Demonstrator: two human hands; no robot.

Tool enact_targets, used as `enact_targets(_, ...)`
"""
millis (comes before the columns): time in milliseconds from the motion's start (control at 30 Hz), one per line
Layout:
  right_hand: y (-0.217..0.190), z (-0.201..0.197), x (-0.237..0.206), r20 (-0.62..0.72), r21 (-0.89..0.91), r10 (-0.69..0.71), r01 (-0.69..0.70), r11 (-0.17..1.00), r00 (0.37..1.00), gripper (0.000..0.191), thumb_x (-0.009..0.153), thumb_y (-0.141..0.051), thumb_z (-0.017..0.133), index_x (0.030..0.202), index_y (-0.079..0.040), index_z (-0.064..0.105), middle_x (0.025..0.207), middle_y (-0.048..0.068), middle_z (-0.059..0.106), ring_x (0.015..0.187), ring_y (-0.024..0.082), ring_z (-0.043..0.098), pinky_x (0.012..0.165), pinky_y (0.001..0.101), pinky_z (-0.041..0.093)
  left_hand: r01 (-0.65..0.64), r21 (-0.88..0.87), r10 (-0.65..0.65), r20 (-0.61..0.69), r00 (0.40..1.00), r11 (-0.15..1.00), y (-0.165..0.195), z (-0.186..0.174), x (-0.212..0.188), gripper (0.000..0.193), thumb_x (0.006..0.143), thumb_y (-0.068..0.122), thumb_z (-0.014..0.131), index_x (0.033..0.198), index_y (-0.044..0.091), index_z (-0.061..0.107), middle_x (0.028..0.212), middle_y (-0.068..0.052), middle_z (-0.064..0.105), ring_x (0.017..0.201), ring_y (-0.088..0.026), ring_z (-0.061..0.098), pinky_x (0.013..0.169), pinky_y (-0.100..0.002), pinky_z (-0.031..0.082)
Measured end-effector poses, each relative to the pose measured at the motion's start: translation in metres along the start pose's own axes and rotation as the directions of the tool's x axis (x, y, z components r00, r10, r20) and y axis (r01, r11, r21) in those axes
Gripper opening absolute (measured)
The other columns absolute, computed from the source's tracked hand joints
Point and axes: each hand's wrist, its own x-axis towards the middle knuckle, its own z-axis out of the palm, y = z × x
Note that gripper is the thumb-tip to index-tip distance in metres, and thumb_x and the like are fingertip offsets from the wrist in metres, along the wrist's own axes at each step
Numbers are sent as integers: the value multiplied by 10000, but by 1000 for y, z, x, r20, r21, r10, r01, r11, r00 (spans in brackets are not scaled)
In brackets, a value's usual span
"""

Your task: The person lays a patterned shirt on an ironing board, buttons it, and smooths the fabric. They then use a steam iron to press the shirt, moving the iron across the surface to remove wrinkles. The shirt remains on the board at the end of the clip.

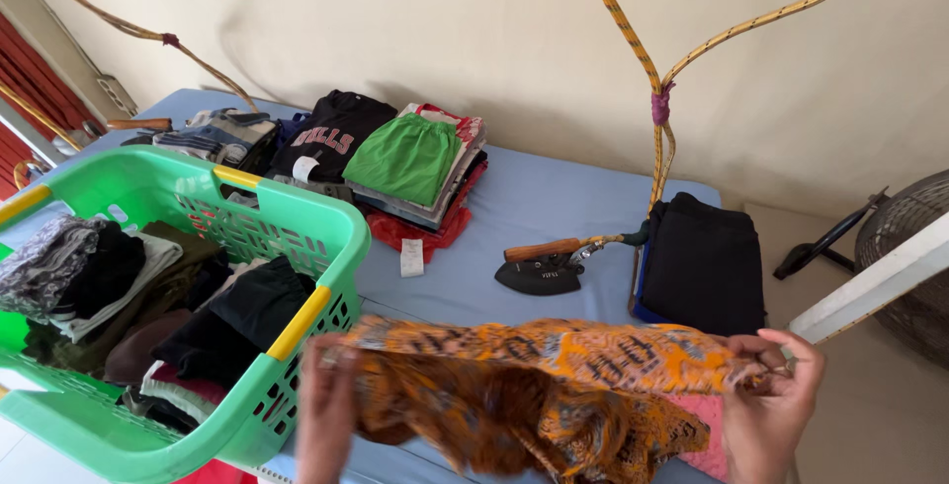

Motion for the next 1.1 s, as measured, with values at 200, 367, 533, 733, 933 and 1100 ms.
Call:
enact_targets(200, 61, -47, 11, 532, 111, 220, -325, 939, 818, 72, 891, 17, 703, 948, 42, 667, 973, 151, 703, 847, 169, 673, 681, 301, 555, -312, -194, 281, -171, 944, 930, 61, -23, 1, 172, 1112, 26, 519, 1268, 60, 455, 1154, -65, 545, 1047, -80, 516, 924, -239, 437)
enact_targets(367, 102, -55, 2, 519, 415, 264, -509, 754, 813, 176, 921, -30, 711, 1066, 67, 685, 995, 145, 724, 877, 188, 689, 721, 335, 566, -244, -291, 189, -203, 961, 925, 86, -13, -5, 370, 992, -51, 578, 1311, 76, 441, 1136, -68, 627, 1033, -120, 591, 905, -268, 465)
enact_targets(533, 94, -36, 6, 372, 665, 366, -520, 536, 853, 248, 1093, -88, 604, 1299, 49, 623, 1135, 157, 715, 1006, 241, 692, 873, 402, 553, -395, -369, 294, -301, 907, 841, 106, -21, -12, 598, 882, -135, 591, 1395, 106, 402, 1316, -74, 543, 1211, -197, 587, 1040, -352, 485)
enact_targets(733, 67, -8, -18, 422, 661, 452, -608, 439, 786, 403, 1019, -195, 557, 1355, 23, 510, 1254, 164, 664, 1119, 276, 661, 941, 472, 548, -448, -258, 343, -365, 865, 856, 141, -64, -24, 800, 793, -168, 428, 1530, 118, 304, 1480, -111, 447, 1366, -204, 512, 1206, -370, 427)
enact_targets(933, 57, 6, -17, 507, 430, 307, -545, 720, 806, 615, 817, 153, 611, 1386, -35, 471, 1227, 110, 624, 1059, 223, 653, 811, 399, 587, -529, 216, 559, -118, 820, 821, 129, -35, -24, 422, 1008, -94, 503, 1385, 87, 559, 1304, -111, 605, 1124, -209, 565, 963, -335, 439)
enact_targets(1100, 63, 5, -2, 111, -157, 193, -175, 972, 975, 445, 859, 158, 657, 1283, 42, 584, 1154, 111, 623, 953, 155, 624, 813, 317, 519, -305, 197, 311, -1, 950, 932, 115, -22, -14, 500, 914, -108, 549, 1376, 78, 598, 1284, -38, 632, 1078, -92, 557, 863, -227, 419)
